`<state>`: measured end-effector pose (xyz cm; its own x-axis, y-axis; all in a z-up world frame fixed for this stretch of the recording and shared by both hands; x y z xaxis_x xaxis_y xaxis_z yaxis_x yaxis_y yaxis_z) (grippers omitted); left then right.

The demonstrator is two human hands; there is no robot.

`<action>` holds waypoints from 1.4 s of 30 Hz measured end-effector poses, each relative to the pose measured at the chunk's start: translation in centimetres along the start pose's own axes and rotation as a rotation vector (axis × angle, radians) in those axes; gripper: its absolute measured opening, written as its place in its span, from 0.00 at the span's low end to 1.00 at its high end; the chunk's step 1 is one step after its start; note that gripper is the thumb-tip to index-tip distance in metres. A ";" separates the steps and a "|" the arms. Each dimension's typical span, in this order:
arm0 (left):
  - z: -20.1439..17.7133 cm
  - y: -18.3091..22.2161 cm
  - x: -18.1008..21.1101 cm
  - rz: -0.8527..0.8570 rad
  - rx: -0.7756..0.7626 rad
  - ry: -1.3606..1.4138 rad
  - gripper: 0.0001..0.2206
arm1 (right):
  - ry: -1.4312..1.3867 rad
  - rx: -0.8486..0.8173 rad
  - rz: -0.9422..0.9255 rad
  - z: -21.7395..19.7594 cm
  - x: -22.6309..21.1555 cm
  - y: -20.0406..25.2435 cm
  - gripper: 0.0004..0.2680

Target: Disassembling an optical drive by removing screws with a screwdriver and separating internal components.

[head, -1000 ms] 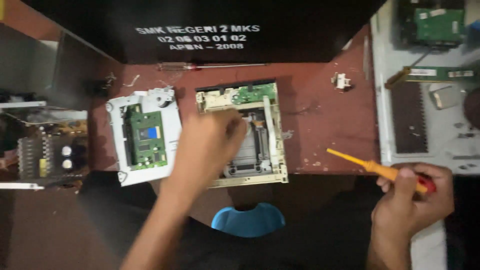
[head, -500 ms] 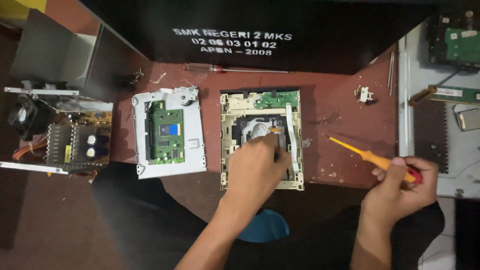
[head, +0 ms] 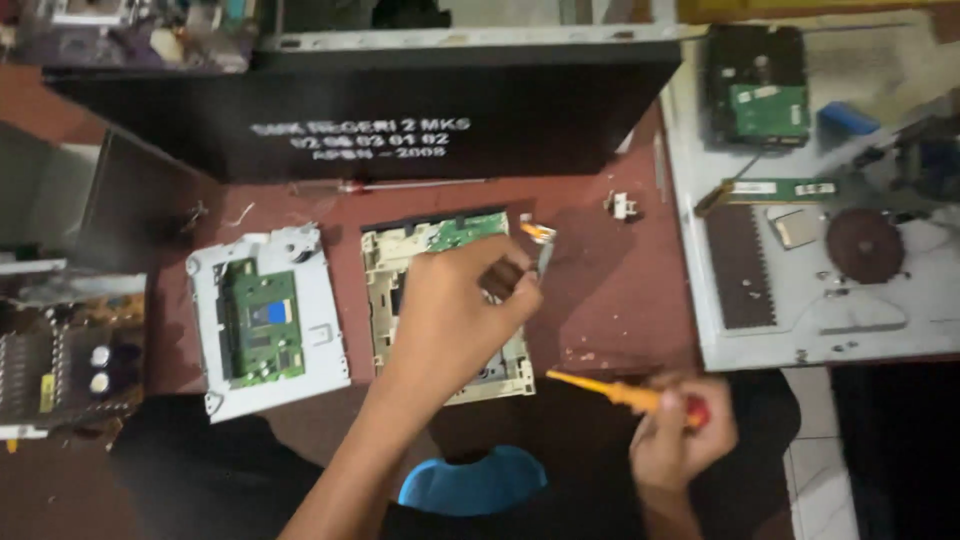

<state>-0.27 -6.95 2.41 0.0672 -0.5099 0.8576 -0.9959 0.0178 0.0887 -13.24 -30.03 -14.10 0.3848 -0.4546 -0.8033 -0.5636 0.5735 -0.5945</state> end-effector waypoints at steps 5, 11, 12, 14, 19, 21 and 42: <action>8.0 -0.6 -1.0 -0.021 -0.082 -0.433 0.17 | 0.077 -0.052 -0.013 -2.6 0.8 4.7 0.08; 14.2 -2.5 -3.1 0.020 0.067 -0.470 0.11 | 0.110 -0.124 0.144 -3.1 4.2 5.5 0.09; 13.7 -2.9 -2.6 0.005 0.088 -0.475 0.11 | 0.090 -0.141 0.143 -2.8 4.4 5.5 0.09; 13.0 -3.4 -1.7 -0.049 0.045 -0.391 0.15 | 0.096 -0.102 0.182 -2.8 4.9 5.6 0.06; 9.7 -0.7 0.7 -0.072 -0.005 -0.250 0.15 | 0.085 -0.042 0.222 -2.4 4.9 5.9 0.05; 7.9 2.2 0.3 0.029 -0.025 -0.246 0.16 | 0.113 -0.029 0.228 -2.7 4.9 5.8 0.05; -1.4 16.2 -18.0 0.206 0.298 0.118 0.10 | -0.192 -0.322 0.119 2.9 -0.7 -1.4 0.14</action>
<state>-17.49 3.68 -10.91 -0.1472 -0.4188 0.8960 -0.9621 -0.1497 -0.2281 -10.62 -28.50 -12.84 0.4153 -0.2442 -0.8763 -0.8015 0.3575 -0.4794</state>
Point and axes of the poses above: each hand's wrist, its own y-axis away from the middle knuckle, its own z-axis out of the palm, x = y × z, the point moved 3 cm from there along -y, towards the middle knuckle, and after that the axes turned 15 degrees about -z, right-handed, at the moved point
